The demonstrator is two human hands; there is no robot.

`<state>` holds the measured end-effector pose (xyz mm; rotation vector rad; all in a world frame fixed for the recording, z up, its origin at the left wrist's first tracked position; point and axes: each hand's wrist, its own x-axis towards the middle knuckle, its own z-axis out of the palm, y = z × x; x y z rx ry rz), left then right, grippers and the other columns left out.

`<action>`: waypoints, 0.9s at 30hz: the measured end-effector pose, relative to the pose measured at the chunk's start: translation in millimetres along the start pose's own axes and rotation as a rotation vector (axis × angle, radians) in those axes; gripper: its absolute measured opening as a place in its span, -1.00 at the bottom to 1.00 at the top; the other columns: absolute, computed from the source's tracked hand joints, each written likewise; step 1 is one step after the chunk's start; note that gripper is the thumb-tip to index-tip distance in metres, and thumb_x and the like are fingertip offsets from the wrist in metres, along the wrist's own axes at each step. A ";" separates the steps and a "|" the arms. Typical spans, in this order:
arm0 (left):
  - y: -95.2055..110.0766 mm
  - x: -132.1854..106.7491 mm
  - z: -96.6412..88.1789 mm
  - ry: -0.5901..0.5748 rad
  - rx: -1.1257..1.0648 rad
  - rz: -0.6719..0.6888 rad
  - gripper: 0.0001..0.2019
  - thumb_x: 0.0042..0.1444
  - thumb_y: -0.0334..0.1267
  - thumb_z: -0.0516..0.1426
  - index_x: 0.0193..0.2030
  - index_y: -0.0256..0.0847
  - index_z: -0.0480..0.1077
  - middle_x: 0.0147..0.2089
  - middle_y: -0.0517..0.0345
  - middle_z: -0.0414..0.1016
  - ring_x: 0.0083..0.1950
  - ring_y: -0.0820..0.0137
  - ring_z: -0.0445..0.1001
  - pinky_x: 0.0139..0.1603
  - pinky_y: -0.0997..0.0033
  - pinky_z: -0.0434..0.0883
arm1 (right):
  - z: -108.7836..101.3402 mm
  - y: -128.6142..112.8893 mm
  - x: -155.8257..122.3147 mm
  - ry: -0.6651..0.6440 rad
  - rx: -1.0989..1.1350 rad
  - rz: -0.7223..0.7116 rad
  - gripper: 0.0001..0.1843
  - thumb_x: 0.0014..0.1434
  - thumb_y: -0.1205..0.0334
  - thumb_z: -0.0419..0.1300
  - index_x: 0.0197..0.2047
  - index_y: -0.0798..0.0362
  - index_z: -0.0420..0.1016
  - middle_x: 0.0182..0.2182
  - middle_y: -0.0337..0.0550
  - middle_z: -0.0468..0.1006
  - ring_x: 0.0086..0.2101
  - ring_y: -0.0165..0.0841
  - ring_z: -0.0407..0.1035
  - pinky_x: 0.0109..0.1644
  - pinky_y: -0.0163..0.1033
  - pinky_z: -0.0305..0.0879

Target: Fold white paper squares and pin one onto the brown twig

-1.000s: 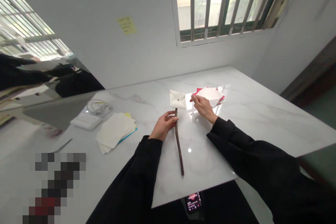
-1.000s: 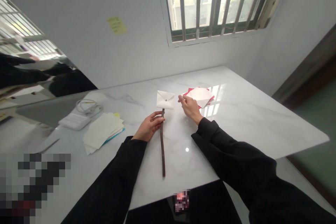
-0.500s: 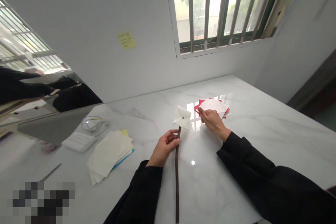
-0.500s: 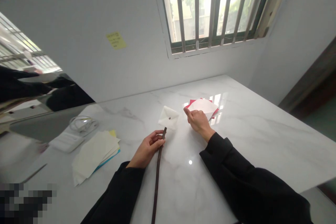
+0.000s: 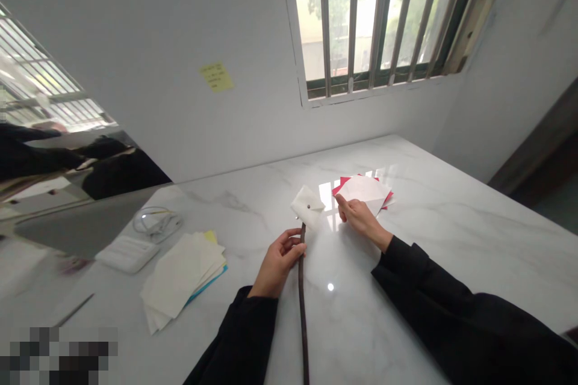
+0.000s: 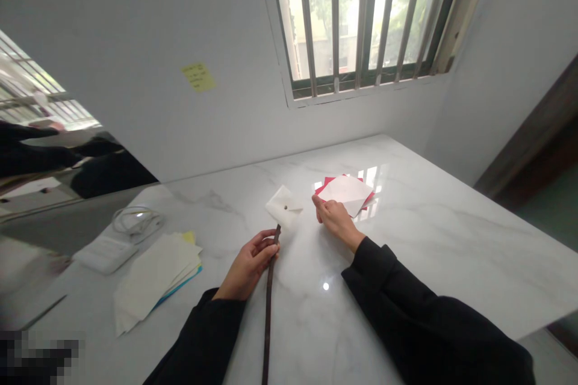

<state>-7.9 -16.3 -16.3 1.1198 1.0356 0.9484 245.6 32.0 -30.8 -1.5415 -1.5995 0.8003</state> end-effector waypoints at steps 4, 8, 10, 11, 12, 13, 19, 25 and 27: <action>-1.8 0.8 -0.7 -0.012 0.005 -0.006 -0.51 -0.04 -0.13 0.42 0.03 -0.21 0.49 -0.25 0.18 0.51 -0.26 0.44 0.44 -0.18 0.47 0.34 | 1.3 -2.2 -3.6 0.082 0.050 -0.046 -0.18 0.37 -0.44 -0.20 -0.23 0.05 0.62 -0.47 -0.17 0.49 -0.38 -0.26 0.40 -0.18 -0.20 0.19; -2.7 1.4 -0.9 -0.008 0.008 0.002 -0.51 -0.04 -0.13 0.42 0.03 -0.21 0.49 -0.25 0.18 0.51 -0.27 0.44 0.45 -0.17 0.47 0.35 | 3.4 -7.9 -7.6 0.043 0.111 -0.032 -0.18 0.36 -0.46 -0.18 -0.01 0.06 0.59 -0.50 -0.23 0.46 -0.40 -0.29 0.38 -0.18 -0.21 0.21; -3.5 2.0 -1.2 0.010 0.006 0.008 -0.50 -0.04 -0.13 0.42 0.04 -0.22 0.49 -0.24 0.18 0.51 -0.27 0.44 0.45 -0.18 0.47 0.35 | 4.8 -9.5 -7.8 -0.060 0.151 0.003 -0.11 0.37 -0.46 -0.24 -0.20 0.11 0.62 -0.58 -0.23 0.39 -0.48 -0.33 0.33 -0.22 -0.22 0.20; -3.9 2.4 -1.3 0.020 0.003 0.009 -0.49 -0.03 -0.12 0.42 0.05 -0.22 0.48 -0.23 0.17 0.50 -0.27 0.44 0.46 -0.19 0.47 0.36 | 5.5 -9.7 -7.5 -0.111 0.155 0.009 -0.08 0.37 -0.46 -0.27 -0.34 0.11 0.61 -0.61 -0.22 0.36 -0.51 -0.35 0.30 -0.24 -0.23 0.20; -4.4 2.8 -1.5 0.027 -0.001 0.011 -0.48 -0.03 -0.12 0.42 0.06 -0.22 0.48 -0.21 0.16 0.51 -0.27 0.44 0.46 -0.19 0.47 0.36 | 6.1 -9.5 -6.9 -0.146 0.146 0.009 -0.06 0.37 -0.46 -0.29 -0.48 0.11 0.55 -0.63 -0.20 0.35 -0.53 -0.37 0.28 -0.25 -0.23 0.19; -4.8 3.1 -1.8 0.033 -0.005 0.014 -0.48 -0.02 -0.12 0.42 0.07 -0.22 0.47 -0.20 0.15 0.51 -0.26 0.44 0.46 -0.17 0.46 0.37 | 6.6 -9.1 -6.3 -0.158 0.129 0.005 -0.06 0.38 -0.45 -0.29 -0.59 0.09 0.48 -0.64 -0.18 0.35 -0.53 -0.38 0.28 -0.24 -0.23 0.19; -5.9 4.2 -2.7 0.026 -0.012 0.018 -0.49 -0.02 -0.13 0.42 0.06 -0.20 0.47 -0.18 0.13 0.52 -0.21 0.41 0.46 -0.11 0.43 0.41 | 8.6 -5.6 -4.7 -0.009 0.122 0.029 -0.16 0.38 -0.43 -0.17 -0.32 0.10 0.62 -0.56 -0.19 0.41 -0.46 -0.34 0.34 -0.26 -0.24 0.18; -7.3 4.4 -3.3 -0.001 -0.014 0.010 -0.50 -0.02 -0.12 0.42 0.05 -0.20 0.49 -0.19 0.12 0.54 -0.22 0.41 0.45 -0.15 0.44 0.40 | 12.2 -5.6 -6.4 -0.067 0.300 -0.018 -0.17 0.34 -0.45 -0.11 0.12 0.14 0.52 -0.58 -0.31 0.35 -0.53 -0.40 0.24 -0.35 -0.28 0.13; -7.8 4.2 -3.2 -0.002 -0.019 0.009 -0.50 -0.02 -0.12 0.42 0.06 -0.19 0.49 -0.19 0.13 0.54 -0.23 0.42 0.45 -0.17 0.45 0.40 | 12.0 -5.8 -6.0 -0.209 0.357 0.019 -0.14 0.33 -0.48 -0.16 -0.18 0.15 0.59 -0.64 -0.31 0.27 -0.60 -0.45 0.12 -0.44 -0.29 0.04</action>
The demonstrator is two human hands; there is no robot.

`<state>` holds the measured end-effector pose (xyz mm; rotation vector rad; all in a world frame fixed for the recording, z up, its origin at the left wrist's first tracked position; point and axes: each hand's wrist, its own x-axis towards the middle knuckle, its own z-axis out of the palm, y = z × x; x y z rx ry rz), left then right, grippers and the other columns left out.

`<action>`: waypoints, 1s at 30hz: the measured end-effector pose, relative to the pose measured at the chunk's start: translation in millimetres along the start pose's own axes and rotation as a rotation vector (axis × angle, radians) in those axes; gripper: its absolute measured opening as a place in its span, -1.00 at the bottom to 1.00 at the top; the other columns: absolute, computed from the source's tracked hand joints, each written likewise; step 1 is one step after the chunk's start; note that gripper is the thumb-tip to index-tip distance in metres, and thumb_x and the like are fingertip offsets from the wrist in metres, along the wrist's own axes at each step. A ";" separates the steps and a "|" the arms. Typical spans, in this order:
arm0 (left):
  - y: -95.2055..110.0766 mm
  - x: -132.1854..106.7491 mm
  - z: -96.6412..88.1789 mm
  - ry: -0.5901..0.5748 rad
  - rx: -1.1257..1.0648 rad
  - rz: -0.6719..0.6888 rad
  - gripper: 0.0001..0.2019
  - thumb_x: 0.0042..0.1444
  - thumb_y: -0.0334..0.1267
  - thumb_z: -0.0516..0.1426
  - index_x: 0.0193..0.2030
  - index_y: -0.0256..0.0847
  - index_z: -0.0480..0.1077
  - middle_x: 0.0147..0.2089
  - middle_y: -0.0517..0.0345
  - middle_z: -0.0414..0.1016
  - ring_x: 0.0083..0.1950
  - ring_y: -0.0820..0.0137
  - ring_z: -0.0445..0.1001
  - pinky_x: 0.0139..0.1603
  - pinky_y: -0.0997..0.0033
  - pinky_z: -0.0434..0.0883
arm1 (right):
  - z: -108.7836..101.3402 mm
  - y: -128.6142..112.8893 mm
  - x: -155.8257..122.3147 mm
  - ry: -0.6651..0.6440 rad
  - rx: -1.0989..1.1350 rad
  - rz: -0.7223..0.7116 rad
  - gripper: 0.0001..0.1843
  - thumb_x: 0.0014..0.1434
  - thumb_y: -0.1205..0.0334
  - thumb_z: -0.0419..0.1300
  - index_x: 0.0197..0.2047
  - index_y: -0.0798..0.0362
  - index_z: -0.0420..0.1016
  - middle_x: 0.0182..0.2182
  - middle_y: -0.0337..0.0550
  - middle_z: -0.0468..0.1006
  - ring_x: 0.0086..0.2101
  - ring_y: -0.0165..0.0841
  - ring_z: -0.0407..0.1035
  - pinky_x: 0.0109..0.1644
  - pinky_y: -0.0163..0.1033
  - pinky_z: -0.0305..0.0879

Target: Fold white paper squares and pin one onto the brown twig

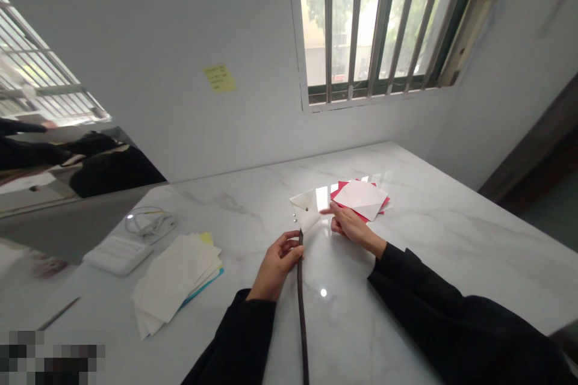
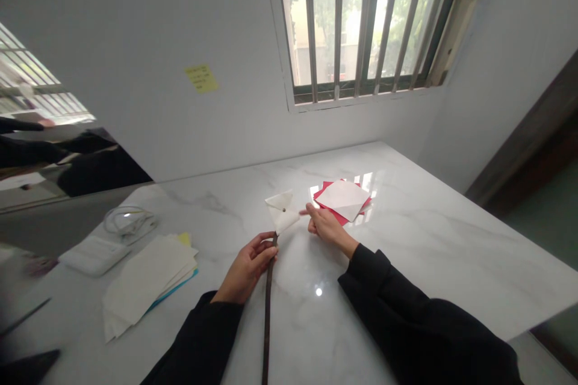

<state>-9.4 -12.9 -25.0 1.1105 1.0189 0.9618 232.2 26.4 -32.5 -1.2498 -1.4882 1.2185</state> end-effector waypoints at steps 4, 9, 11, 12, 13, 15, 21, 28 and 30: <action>3.3 -1.6 1.8 0.037 -0.048 -0.006 -0.51 -0.04 -0.13 0.44 0.04 -0.17 0.50 -0.18 0.15 0.54 -0.24 0.45 0.45 -0.16 0.47 0.41 | -1.6 2.0 2.6 -0.044 0.020 0.088 -0.18 0.30 -0.50 -0.12 -0.63 0.04 0.28 -0.74 -0.33 0.08 -0.67 -0.48 0.00 -0.51 -0.28 -0.08; 14.0 -4.6 4.5 0.080 -0.198 -0.056 -0.47 -0.13 -0.17 0.49 0.00 -0.17 0.52 -0.22 0.18 0.54 -0.24 0.47 0.47 -0.15 0.51 0.43 | 2.9 8.0 5.7 0.033 -0.073 0.032 -0.21 0.29 -0.47 -0.04 -0.51 0.11 0.46 -0.65 -0.27 0.24 -0.60 -0.46 0.07 -0.47 -0.29 -0.02; 16.5 -5.4 4.7 0.097 -0.260 -0.061 -0.45 -0.14 -0.18 0.50 0.02 -0.18 0.52 -0.23 0.18 0.54 -0.24 0.48 0.48 -0.15 0.52 0.44 | 8.2 6.0 2.9 0.009 -0.098 0.020 -0.21 0.31 -0.44 -0.01 -0.44 0.15 0.56 -0.63 -0.26 0.27 -0.58 -0.47 0.09 -0.45 -0.30 -0.01; 16.8 -5.7 4.8 0.108 -0.289 -0.056 -0.44 -0.13 -0.19 0.50 0.04 -0.18 0.52 -0.23 0.18 0.54 -0.25 0.49 0.48 -0.14 0.51 0.44 | 11.8 3.5 0.2 -0.024 -0.099 0.024 -0.21 0.31 -0.42 0.00 -0.39 0.17 0.60 -0.63 -0.27 0.27 -0.58 -0.48 0.09 -0.45 -0.31 -0.01; 16.5 -5.9 5.0 0.122 -0.317 -0.049 -0.44 -0.12 -0.19 0.50 0.05 -0.17 0.51 -0.21 0.17 0.54 -0.25 0.50 0.48 -0.13 0.51 0.45 | 16.0 0.2 -3.5 -0.097 -0.085 0.033 -0.22 0.33 -0.40 0.01 -0.32 0.19 0.65 -0.62 -0.28 0.28 -0.58 -0.49 0.09 -0.45 -0.32 0.00; 14.3 -6.3 5.7 0.146 -0.363 -0.037 -0.42 -0.11 -0.20 0.50 0.08 -0.16 0.49 -0.18 0.15 0.55 -0.24 0.48 0.51 -0.08 0.47 0.47 | 26.2 -7.4 -12.7 -0.313 -0.011 0.063 -0.26 0.34 -0.34 0.05 -0.17 0.20 0.70 -0.63 -0.31 0.29 -0.59 -0.51 0.07 -0.46 -0.34 0.00; 6.1 -6.5 8.5 0.155 -0.402 -0.020 -0.46 -0.14 -0.20 0.51 0.01 -0.16 0.51 -0.24 0.18 0.54 -0.29 0.48 0.52 -0.17 0.47 0.48 | 54.2 -17.7 -32.5 -0.758 0.142 0.075 -0.50 0.19 -0.14 0.36 -0.12 0.17 0.71 -0.57 -0.33 0.37 -0.56 -0.54 0.14 -0.49 -0.39 -0.02; 15.6 3.2 -12.8 0.277 -0.586 0.015 -0.58 0.03 -0.20 0.43 0.04 -0.13 0.52 -0.05 0.09 0.61 -0.18 0.42 0.59 -0.11 0.44 0.54 | 40.5 -17.9 -30.8 -0.928 0.089 0.181 -0.50 0.09 -0.14 0.45 -0.17 0.17 0.71 -0.58 -0.32 0.44 -0.60 -0.57 0.19 -0.55 -0.44 0.02; 17.8 4.3 -19.1 0.279 -0.600 0.060 -0.61 0.07 -0.18 0.41 0.04 -0.15 0.54 0.00 0.05 0.62 -0.09 0.34 0.61 -0.06 0.39 0.56 | 36.4 -18.7 -31.8 -1.042 0.064 0.218 -0.48 0.04 -0.15 0.48 -0.16 0.15 0.72 -0.57 -0.31 0.47 -0.57 -0.56 0.25 -0.53 -0.46 0.08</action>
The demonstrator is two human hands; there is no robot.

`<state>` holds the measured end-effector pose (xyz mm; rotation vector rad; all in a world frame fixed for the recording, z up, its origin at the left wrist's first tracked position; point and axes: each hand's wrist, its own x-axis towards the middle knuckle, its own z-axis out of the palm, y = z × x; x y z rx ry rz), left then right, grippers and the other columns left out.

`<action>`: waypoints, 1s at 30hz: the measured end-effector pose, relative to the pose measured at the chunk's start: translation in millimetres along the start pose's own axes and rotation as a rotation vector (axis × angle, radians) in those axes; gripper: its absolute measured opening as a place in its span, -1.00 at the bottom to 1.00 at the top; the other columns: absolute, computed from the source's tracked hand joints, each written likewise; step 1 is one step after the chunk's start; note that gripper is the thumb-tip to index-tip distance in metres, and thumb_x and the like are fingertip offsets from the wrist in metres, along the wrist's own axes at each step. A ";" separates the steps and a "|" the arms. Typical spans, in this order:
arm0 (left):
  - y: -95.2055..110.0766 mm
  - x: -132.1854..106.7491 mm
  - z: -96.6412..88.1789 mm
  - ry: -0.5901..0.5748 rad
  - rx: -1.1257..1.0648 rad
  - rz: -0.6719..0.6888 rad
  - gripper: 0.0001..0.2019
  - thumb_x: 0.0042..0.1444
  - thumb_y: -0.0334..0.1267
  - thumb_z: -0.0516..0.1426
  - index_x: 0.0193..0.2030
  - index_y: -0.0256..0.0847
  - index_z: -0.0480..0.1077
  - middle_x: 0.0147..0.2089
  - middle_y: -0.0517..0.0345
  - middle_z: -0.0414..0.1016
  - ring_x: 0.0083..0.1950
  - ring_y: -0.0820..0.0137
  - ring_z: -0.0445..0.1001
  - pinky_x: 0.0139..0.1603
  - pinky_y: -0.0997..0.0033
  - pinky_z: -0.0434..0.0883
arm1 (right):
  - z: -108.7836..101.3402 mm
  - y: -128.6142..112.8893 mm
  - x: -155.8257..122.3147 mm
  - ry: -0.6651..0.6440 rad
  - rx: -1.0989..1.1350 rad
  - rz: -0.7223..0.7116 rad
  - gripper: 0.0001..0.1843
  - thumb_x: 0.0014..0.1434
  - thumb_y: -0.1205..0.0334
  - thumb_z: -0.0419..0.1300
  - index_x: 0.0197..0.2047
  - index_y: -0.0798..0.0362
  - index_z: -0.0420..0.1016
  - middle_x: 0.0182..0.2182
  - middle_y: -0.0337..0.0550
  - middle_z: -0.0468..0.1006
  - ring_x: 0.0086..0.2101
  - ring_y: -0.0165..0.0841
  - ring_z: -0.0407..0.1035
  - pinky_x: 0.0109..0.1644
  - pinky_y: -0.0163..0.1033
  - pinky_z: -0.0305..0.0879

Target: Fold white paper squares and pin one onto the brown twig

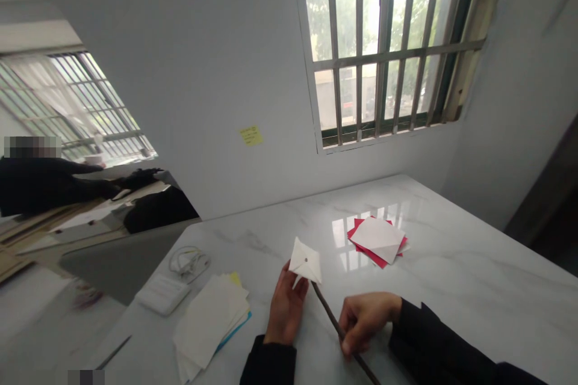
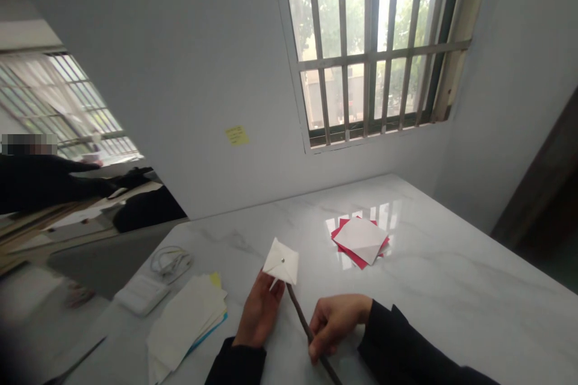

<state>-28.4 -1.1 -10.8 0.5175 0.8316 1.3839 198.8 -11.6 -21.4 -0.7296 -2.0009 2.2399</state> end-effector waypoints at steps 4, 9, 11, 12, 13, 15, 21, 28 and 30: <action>0.0 -1.6 -4.9 -0.066 0.047 0.017 -0.58 0.05 -0.14 0.42 0.04 -0.20 0.57 0.08 -0.04 0.62 0.06 0.20 0.59 0.02 0.32 0.55 | 1.7 -3.2 -2.8 -0.112 -0.011 0.035 -0.45 0.03 -0.20 0.47 -0.16 0.13 0.72 -0.57 -0.31 0.48 -0.57 -0.57 0.26 -0.52 -0.49 0.08; -3.9 -2.0 -7.7 -0.081 0.093 0.035 -0.53 -0.03 -0.16 0.47 0.04 -0.17 0.59 0.07 -0.02 0.63 0.06 0.19 0.59 0.04 0.32 0.53 | 0.9 -7.3 -3.7 -0.112 0.008 0.035 -0.46 0.03 -0.16 0.49 -0.12 0.14 0.72 -0.57 -0.30 0.51 -0.58 -0.57 0.24 -0.53 -0.47 0.06; -3.8 -0.6 -8.1 -0.088 0.102 0.029 -0.55 -0.02 -0.15 0.47 0.02 -0.19 0.59 0.05 -0.03 0.64 0.01 0.22 0.59 0.00 0.35 0.52 | -1.2 -4.3 -1.3 -0.084 0.078 0.005 -0.41 0.07 -0.15 0.46 -0.01 0.15 0.68 -0.51 -0.28 0.55 -0.57 -0.57 0.24 -0.51 -0.45 0.10; -3.9 0.0 -8.2 -0.096 0.106 0.023 -0.56 -0.01 -0.14 0.46 0.01 -0.20 0.59 0.03 -0.03 0.64 -0.01 0.23 0.59 -0.02 0.36 0.52 | -2.3 -1.6 1.2 -0.044 0.131 -0.014 -0.38 0.08 -0.15 0.45 0.05 0.15 0.65 -0.47 -0.26 0.57 -0.57 -0.57 0.26 -0.48 -0.44 0.14; -4.3 0.4 -8.2 -0.106 0.113 0.015 -0.56 -0.01 -0.13 0.46 0.00 -0.21 0.60 0.02 -0.03 0.64 -0.03 0.24 0.59 -0.03 0.36 0.52 | -3.4 1.6 4.5 0.014 0.195 -0.034 -0.34 0.08 -0.16 0.45 0.10 0.14 0.62 -0.42 -0.23 0.60 -0.55 -0.56 0.30 -0.45 -0.43 0.19; -6.4 0.6 -7.7 -0.125 0.133 -0.008 -0.57 -0.02 -0.13 0.46 -0.01 -0.21 0.60 -0.02 -0.02 0.64 -0.06 0.25 0.59 -0.03 0.35 0.51 | -4.6 7.9 12.9 0.173 0.332 -0.077 -0.30 0.07 -0.17 0.46 0.13 0.12 0.56 -0.31 -0.16 0.63 -0.51 -0.54 0.37 -0.39 -0.41 0.27; -15.5 2.5 -3.4 -0.196 0.172 -0.071 -0.62 0.02 -0.11 0.43 -0.08 -0.27 0.61 -0.06 -0.08 0.64 -0.02 0.14 0.59 0.07 0.21 0.48 | -0.3 10.0 31.6 0.541 0.723 -0.239 -0.38 0.04 -0.13 0.51 -0.04 0.15 0.50 -0.31 -0.20 0.54 -0.43 -0.54 0.44 -0.27 -0.39 0.33; -17.0 2.4 3.5 -0.259 0.195 -0.083 -0.65 0.07 -0.12 0.39 -0.07 -0.29 0.62 -0.05 -0.13 0.65 0.00 0.08 0.60 0.11 0.16 0.47 | 3.8 3.9 40.6 0.560 0.776 -0.317 -0.37 0.00 -0.12 0.53 -0.02 0.14 0.52 -0.16 -0.06 0.62 -0.28 -0.42 0.56 -0.06 -0.26 0.40; -16.5 0.8 5.4 -0.264 0.202 -0.080 -0.64 0.06 -0.13 0.39 -0.05 -0.30 0.61 -0.05 -0.14 0.66 0.01 0.07 0.60 0.10 0.15 0.48 | 3.3 3.1 48.4 0.588 0.754 -0.325 -0.38 -0.02 -0.10 0.54 -0.04 0.14 0.55 -0.16 -0.05 0.64 -0.24 -0.37 0.56 -0.04 -0.24 0.40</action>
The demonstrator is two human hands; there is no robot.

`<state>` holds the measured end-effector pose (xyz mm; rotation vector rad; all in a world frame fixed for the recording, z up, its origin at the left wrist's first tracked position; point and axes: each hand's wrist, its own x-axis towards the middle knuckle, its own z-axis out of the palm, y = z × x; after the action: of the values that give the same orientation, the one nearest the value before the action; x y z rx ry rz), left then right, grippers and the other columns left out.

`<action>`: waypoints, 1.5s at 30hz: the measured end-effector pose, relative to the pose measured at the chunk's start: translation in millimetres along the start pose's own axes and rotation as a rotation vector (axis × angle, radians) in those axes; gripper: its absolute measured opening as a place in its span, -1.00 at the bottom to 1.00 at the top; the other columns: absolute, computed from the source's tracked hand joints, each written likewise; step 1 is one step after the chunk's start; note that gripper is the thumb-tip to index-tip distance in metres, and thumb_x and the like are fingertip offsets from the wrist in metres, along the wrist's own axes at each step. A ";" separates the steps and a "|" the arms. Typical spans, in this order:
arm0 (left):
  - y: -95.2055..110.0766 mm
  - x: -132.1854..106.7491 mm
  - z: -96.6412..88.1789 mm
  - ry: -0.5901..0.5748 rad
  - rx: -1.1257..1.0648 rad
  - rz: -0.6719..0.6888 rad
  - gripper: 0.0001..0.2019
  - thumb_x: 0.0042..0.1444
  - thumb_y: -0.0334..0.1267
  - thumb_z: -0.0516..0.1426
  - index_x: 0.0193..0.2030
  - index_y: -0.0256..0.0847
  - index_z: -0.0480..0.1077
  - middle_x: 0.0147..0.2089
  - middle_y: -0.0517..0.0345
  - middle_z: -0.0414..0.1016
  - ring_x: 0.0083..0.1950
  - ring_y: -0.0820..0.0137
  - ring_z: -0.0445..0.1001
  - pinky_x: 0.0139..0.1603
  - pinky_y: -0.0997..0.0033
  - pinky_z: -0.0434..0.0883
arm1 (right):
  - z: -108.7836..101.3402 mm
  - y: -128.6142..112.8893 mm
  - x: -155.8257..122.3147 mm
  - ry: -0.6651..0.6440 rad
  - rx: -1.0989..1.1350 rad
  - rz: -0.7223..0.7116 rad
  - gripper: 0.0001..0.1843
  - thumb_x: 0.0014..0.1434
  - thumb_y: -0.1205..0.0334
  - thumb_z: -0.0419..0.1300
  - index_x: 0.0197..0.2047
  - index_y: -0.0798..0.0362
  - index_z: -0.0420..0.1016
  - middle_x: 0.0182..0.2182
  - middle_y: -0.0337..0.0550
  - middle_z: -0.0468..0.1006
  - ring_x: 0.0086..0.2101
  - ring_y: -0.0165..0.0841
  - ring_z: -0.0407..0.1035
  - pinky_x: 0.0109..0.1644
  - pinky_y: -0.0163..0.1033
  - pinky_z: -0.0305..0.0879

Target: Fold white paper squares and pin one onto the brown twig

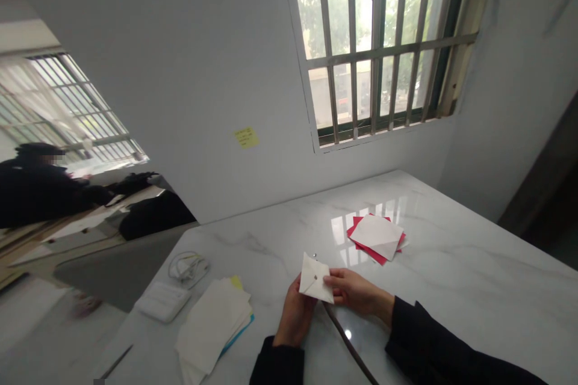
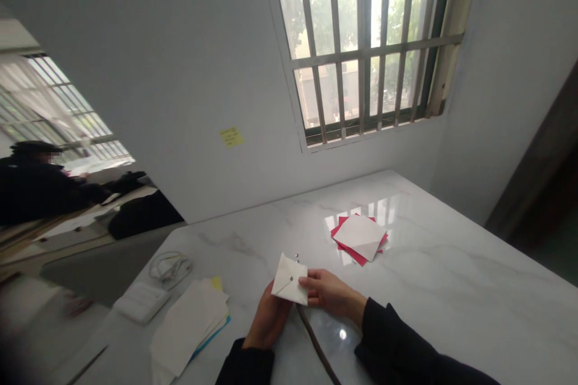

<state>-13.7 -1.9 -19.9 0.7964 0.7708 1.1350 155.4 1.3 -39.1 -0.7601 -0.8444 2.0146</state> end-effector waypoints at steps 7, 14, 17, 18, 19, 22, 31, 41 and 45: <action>3.9 2.7 -2.9 0.075 -0.030 0.064 -0.62 0.01 -0.14 0.39 -0.08 -0.33 0.60 -0.09 -0.13 0.66 0.02 0.05 0.59 0.10 0.14 0.48 | 12.5 4.3 22.6 0.056 0.005 -0.017 -0.41 -0.06 -0.03 0.56 -0.08 0.20 0.60 -0.18 0.02 0.67 -0.19 -0.30 0.57 -0.05 -0.25 0.43; 10.5 6.6 -21.1 0.185 0.195 0.095 -0.63 -0.05 -0.10 0.42 -0.16 -0.27 0.56 -0.17 -0.04 0.67 -0.12 0.18 0.61 -0.02 0.26 0.48 | 15.6 5.0 19.4 0.103 0.077 -0.167 -0.44 -0.05 -0.05 0.52 -0.09 0.15 0.60 -0.16 0.02 0.68 -0.17 -0.23 0.57 -0.07 -0.20 0.44; 17.2 4.6 -28.0 0.200 0.469 0.169 -0.72 -0.07 -0.15 0.41 -0.25 -0.24 0.58 -0.22 -0.02 0.68 -0.12 0.17 0.62 0.01 0.25 0.47 | 11.9 4.8 19.7 0.221 0.038 -0.269 -0.46 -0.06 -0.09 0.51 -0.12 0.10 0.60 -0.18 -0.01 0.69 -0.17 -0.15 0.57 -0.05 -0.12 0.45; 19.4 3.2 -29.6 0.211 0.552 0.195 -0.76 -0.06 -0.18 0.39 -0.26 -0.23 0.60 -0.21 -0.03 0.68 -0.11 0.16 0.62 0.02 0.25 0.46 | 9.8 4.5 20.4 0.257 0.010 -0.305 -0.45 -0.06 -0.11 0.50 -0.13 0.10 0.60 -0.20 -0.02 0.69 -0.17 -0.13 0.57 -0.04 -0.09 0.45; 21.4 1.5 -30.7 0.232 0.616 0.218 -0.80 -0.04 -0.20 0.37 -0.26 -0.22 0.61 -0.20 -0.03 0.68 -0.10 0.15 0.62 0.04 0.24 0.46 | 7.4 4.3 21.2 0.284 -0.022 -0.342 -0.45 -0.05 -0.13 0.49 -0.14 0.11 0.61 -0.22 -0.02 0.68 -0.19 -0.12 0.56 -0.03 -0.07 0.44; 26.6 -4.6 -30.9 0.338 0.707 0.289 -0.85 0.05 -0.23 0.29 -0.23 -0.16 0.65 -0.15 -0.01 0.68 -0.03 0.13 0.60 0.12 0.21 0.43 | 1.2 3.8 22.0 0.301 -0.140 -0.416 -0.43 0.01 -0.19 0.46 -0.13 0.14 0.62 -0.25 -0.02 0.68 -0.22 -0.13 0.55 -0.04 -0.06 0.42; 24.4 -2.2 -23.8 0.343 0.636 0.385 -0.56 0.16 0.05 0.23 0.05 -0.20 0.54 0.09 -0.11 0.62 0.14 0.10 0.57 0.19 0.12 0.46 | 2.0 7.3 20.7 0.253 -0.361 -0.453 -0.48 0.11 -0.20 0.39 -0.18 0.15 0.64 -0.28 -0.07 0.68 -0.29 -0.19 0.52 -0.19 -0.18 0.38; 17.6 -4.0 -15.3 0.108 0.422 0.186 -0.48 0.01 -0.08 0.41 0.07 -0.29 0.53 0.08 -0.17 0.64 0.13 0.05 0.61 0.17 0.13 0.52 | 5.4 8.2 20.4 0.232 -0.328 -0.463 -0.51 0.13 -0.17 0.40 -0.18 0.15 0.64 -0.29 -0.09 0.68 -0.34 -0.27 0.50 -0.24 -0.23 0.36; 15.1 -3.5 -16.2 0.149 0.419 0.172 -0.47 -0.03 -0.09 0.42 0.05 -0.32 0.55 0.04 -0.19 0.66 0.08 0.03 0.63 0.14 0.09 0.53 | 5.3 9.0 20.2 0.209 -0.348 -0.452 -0.51 0.15 -0.16 0.39 -0.18 0.16 0.64 -0.30 -0.09 0.67 -0.35 -0.29 0.49 -0.26 -0.24 0.34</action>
<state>-35.3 0.5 -14.8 1.1539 1.1032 1.2123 137.5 12.7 -47.2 -0.8625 -1.1410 1.3831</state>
